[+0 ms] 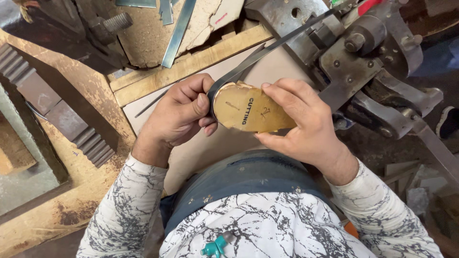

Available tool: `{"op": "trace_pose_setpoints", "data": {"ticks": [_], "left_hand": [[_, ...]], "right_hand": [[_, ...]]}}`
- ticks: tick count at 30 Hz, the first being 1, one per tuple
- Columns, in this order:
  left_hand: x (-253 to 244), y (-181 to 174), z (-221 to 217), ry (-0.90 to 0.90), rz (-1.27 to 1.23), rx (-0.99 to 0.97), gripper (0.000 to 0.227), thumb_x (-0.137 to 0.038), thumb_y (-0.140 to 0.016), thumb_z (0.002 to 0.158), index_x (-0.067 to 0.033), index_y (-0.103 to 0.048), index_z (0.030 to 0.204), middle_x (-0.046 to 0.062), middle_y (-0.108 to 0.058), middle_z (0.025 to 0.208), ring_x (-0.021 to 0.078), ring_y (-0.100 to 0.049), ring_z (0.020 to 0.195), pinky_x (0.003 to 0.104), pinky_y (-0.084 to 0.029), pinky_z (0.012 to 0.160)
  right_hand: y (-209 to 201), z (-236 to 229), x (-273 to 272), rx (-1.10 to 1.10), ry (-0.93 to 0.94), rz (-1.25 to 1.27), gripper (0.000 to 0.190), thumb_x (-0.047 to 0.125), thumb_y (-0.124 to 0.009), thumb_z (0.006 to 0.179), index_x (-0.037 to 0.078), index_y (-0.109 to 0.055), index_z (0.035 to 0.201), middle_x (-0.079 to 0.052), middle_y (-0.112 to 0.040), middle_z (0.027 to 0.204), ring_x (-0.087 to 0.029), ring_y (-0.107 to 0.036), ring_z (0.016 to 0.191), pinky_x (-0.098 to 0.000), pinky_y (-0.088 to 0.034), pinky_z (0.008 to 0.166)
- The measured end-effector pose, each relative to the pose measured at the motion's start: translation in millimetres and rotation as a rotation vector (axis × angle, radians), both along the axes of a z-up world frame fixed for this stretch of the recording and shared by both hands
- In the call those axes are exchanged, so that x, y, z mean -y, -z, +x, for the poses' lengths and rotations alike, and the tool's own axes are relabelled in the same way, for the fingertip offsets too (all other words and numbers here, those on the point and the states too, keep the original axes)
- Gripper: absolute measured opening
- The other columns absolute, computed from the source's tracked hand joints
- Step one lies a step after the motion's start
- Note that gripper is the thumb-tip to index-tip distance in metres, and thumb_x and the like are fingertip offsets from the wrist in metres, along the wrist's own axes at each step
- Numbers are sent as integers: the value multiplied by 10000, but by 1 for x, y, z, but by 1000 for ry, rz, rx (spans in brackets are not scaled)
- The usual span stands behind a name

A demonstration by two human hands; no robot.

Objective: The person uses a wooden mallet to tap a yellow insole into a wooden mold. They then remove a beige insole from the mold and use a manual press to cut a metal strip, which they bend and fit around the edge of the beige insole.

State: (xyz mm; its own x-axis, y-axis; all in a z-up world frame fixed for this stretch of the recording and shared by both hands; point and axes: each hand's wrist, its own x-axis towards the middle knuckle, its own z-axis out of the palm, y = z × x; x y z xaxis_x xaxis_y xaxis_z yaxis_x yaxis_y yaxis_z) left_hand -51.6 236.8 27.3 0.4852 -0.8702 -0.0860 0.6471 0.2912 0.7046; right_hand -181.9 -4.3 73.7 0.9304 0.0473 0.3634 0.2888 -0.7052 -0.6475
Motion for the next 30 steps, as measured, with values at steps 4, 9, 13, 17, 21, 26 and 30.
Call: {"op": "trace_pose_setpoints", "data": {"ticks": [4,9,13,17,21,26,30], "left_hand": [[0,-1,0,-26,8,44,373,-351,-718,1017,-8,-587,1081,55,-631,892,113,-533,709,282,-496,651],[-1,2,-3,-85,46,43,363,-323,-742,1010,-2,-573,1032,62,-627,864,123,-550,682,279,-497,625],[-2,5,-5,-114,53,6,354,-312,-744,1008,1,-578,1021,53,-618,850,104,-539,664,267,-489,613],[-3,10,-8,-146,73,-10,348,-313,-737,1003,-5,-576,1027,43,-612,851,88,-524,657,263,-483,610],[-6,16,-14,-176,29,-26,344,-320,-721,1032,-16,-559,1050,17,-579,860,80,-504,672,268,-477,630],[-9,19,-18,-208,38,-61,339,-323,-693,1038,-13,-562,1079,21,-595,858,88,-539,688,265,-492,637],[-11,20,-23,-263,127,-20,313,-285,-684,1033,4,-576,1081,46,-633,863,103,-592,683,269,-518,630]], "right_hand": [[-3,1,-1,0,-22,24,747,108,-932,649,-2,-620,1319,-145,-615,1241,-303,-656,1114,-382,-571,962],[-5,1,-2,-30,-37,-8,761,114,-930,643,-20,-620,1326,-151,-614,1242,-308,-655,1099,-385,-568,948],[-7,3,-4,-14,-48,-60,751,116,-927,654,-21,-619,1326,-153,-611,1243,-318,-652,1106,-396,-563,958],[-9,4,-5,-4,-66,-104,750,123,-921,649,-36,-622,1318,-158,-609,1234,-335,-647,1103,-417,-556,964],[-10,7,-6,-13,-89,-147,754,140,-929,642,-47,-628,1308,-158,-612,1224,-338,-646,1091,-425,-554,954],[-13,9,-9,-5,-96,-165,750,140,-930,641,-45,-629,1303,-158,-612,1221,-334,-651,1078,-422,-558,941],[-13,9,-11,2,-90,-171,749,140,-928,633,-35,-627,1296,-151,-614,1218,-337,-652,1078,-420,-557,939]]}}
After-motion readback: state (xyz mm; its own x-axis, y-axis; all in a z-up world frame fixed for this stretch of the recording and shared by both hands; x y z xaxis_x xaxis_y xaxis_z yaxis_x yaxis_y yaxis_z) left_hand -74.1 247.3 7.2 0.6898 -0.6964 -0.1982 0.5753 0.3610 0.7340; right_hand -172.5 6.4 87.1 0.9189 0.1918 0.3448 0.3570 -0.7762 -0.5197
